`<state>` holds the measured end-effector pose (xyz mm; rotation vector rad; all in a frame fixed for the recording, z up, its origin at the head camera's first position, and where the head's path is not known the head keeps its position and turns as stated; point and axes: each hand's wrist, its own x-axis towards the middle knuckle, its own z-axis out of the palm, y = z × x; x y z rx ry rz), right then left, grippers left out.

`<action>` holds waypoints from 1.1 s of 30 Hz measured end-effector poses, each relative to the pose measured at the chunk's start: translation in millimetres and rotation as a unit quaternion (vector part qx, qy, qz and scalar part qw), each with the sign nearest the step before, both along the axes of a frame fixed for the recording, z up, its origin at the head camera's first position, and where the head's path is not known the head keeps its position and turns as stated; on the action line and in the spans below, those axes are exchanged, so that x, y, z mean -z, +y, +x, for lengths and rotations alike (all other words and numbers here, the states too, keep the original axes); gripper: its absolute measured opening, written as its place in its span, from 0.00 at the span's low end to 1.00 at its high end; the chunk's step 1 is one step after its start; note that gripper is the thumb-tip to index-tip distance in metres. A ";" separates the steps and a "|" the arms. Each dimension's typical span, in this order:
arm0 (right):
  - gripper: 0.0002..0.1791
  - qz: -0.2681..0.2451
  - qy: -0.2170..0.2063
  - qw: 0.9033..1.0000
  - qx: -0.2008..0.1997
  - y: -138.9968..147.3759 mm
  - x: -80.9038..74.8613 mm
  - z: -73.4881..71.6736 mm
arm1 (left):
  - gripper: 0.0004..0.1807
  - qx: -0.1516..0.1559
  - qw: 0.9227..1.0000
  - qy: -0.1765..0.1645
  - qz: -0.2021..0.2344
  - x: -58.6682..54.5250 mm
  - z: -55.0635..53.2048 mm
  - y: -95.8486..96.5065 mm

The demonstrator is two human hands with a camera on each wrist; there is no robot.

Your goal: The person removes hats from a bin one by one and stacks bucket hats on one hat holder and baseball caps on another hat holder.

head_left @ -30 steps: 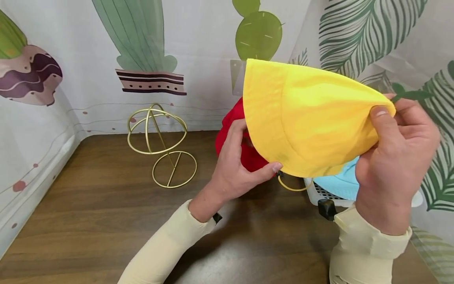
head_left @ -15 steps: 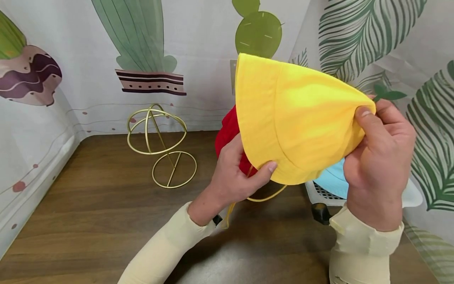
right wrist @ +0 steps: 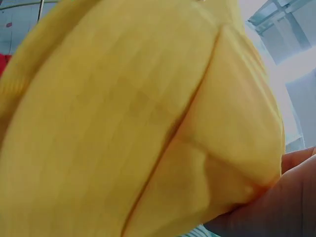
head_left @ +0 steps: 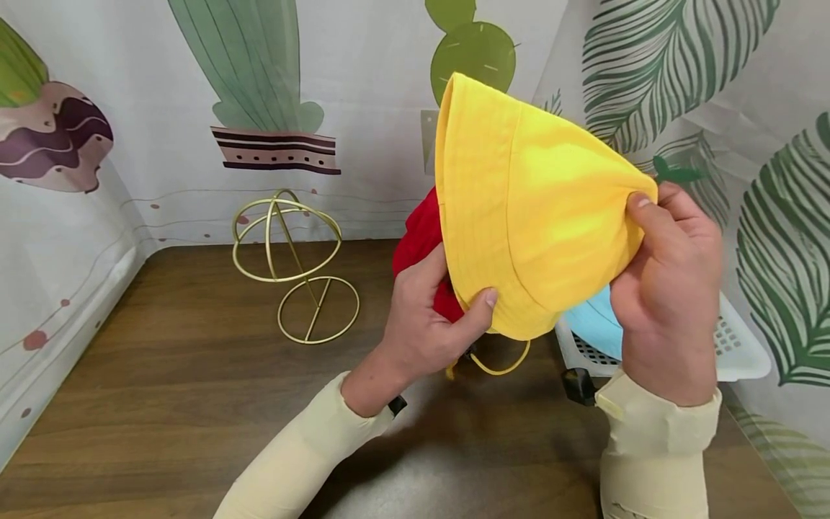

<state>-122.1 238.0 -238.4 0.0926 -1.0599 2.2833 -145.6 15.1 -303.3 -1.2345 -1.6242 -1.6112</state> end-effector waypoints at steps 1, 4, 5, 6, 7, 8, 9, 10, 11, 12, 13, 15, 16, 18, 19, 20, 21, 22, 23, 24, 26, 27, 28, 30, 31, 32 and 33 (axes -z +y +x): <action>0.06 0.013 -0.005 1.000 0.002 -0.4 0.5 -1.0 | 0.22 -0.003 1.000 0.001 0.002 -0.8 0.9 -0.4; 0.09 0.062 -0.017 0.998 0.015 -1.6 2.1 -3.3 | 0.22 -0.008 1.000 0.001 0.008 -4.5 4.2 -1.9; 0.09 0.082 -0.021 0.996 0.025 -1.8 3.0 -3.9 | 0.22 -0.005 1.000 0.000 0.010 -6.0 5.2 -2.7; 0.09 0.105 -0.026 0.993 0.038 -2.2 3.8 -4.1 | 0.22 -0.003 1.000 -0.002 0.012 -7.7 6.6 -3.5; 0.10 0.129 -0.029 0.990 0.053 -2.7 4.5 -4.1 | 0.21 -0.002 1.000 -0.005 0.014 -9.6 8.1 -4.4; 0.10 0.153 -0.033 0.985 0.071 -3.4 5.3 -3.9 | 0.20 0.001 1.000 -0.008 0.015 -11.4 9.5 -5.4; 0.11 0.182 -0.040 0.978 0.094 -4.4 5.6 -3.4 | 0.19 0.003 1.000 -0.011 0.017 -13.2 11.0 -6.4; 0.12 0.215 -0.052 0.968 0.119 -5.8 5.4 -2.2 | 0.18 0.005 1.000 -0.016 0.019 -15.0 12.6 -7.4; 0.14 0.248 -0.065 0.955 0.146 -7.5 4.7 -0.4 | 0.17 0.007 1.000 -0.021 0.021 -16.7 14.1 -8.5; 0.15 0.278 -0.078 0.942 0.171 -9.3 3.5 2.0 | 0.17 0.006 0.999 -0.025 0.022 -18.3 15.7 -9.7; 0.16 0.300 -0.088 0.930 0.194 -11.3 2.1 5.0 | 0.16 0.006 0.999 -0.029 0.024 -19.8 17.0 -10.9; 0.16 0.333 -0.100 0.908 0.234 -15.7 -1.3 12.6 | 0.16 0.004 0.999 -0.034 0.026 -22.5 19.2 -13.0; 0.15 0.349 -0.090 0.899 0.247 -16.9 -2.3 16.8 | 0.16 0.003 0.999 -0.035 0.026 -23.7 20.1 -13.9; 0.11 0.338 -0.045 0.911 0.234 -20.3 -4.4 26.1 | 0.16 0.000 0.999 -0.036 0.025 -25.9 21.6 -15.2; 0.09 0.333 -0.014 0.918 0.213 -21.6 -4.6 30.8 | 0.15 -0.003 0.999 -0.035 0.023 -26.8 22.2 -15.6; 0.07 0.332 0.018 0.925 0.182 -22.5 -4.2 35.4 | 0.15 -0.009 0.999 -0.033 0.021 -27.4 22.8 -15.8; 0.05 0.338 0.051 0.929 0.144 -22.9 -3.7 39.3 | 0.14 -0.014 0.999 -0.032 0.017 -27.9 23.4 -15.9; 0.04 0.348 0.083 0.928 0.102 -23.6 -2.7 42.8 | 0.13 -0.021 0.999 -0.029 0.014 -28.1 24.0 -16.1; 0.03 0.355 0.104 0.927 0.056 -25.5 -2.0 46.2 | 0.13 -0.028 0.999 -0.026 0.011 -28.2 24.6 -16.1; 0.03 0.384 0.120 0.915 0.018 -26.7 -0.8 49.6 | 0.12 -0.036 0.999 -0.021 0.007 -28.4 25.2 -16.3; 0.02 0.445 0.139 0.884 -0.038 -31.5 0.5 55.1 | 0.10 -0.059 0.998 -0.006 -0.004 -28.8 27.1 -16.7; 0.03 0.478 0.141 0.866 -0.052 -34.8 0.1 57.6 | 0.10 -0.069 0.998 0.002 -0.009 -29.2 28.2 -17.1; 0.04 0.507 0.137 0.849 -0.058 -38.9 -0.7 60.4 | 0.09 -0.079 0.997 0.010 -0.014 -29.6 29.6 -17.4; 0.06 0.559 0.127 0.817 -0.059 -46.3 -3.2 65.2 | 0.07 -0.095 0.995 0.027 -0.026 -30.5 32.4 -18.3; 0.07 0.579 0.121 0.805 -0.057 -49.9 -4.4 67.2 | 0.07 -0.103 0.994 0.034 -0.033 -30.6 33.9 -18.8; 0.07 0.596 0.116 0.793 -0.054 -52.9 -5.9 68.9 | 0.06 -0.106 0.993 0.040 -0.039 -30.6 35.1 -19.2; 0.08 0.606 0.112 0.785 -0.056 -55.9 -7.0 70.3 | 0.06 -0.110 0.992 0.047 -0.047 -30.5 36.1 -19.6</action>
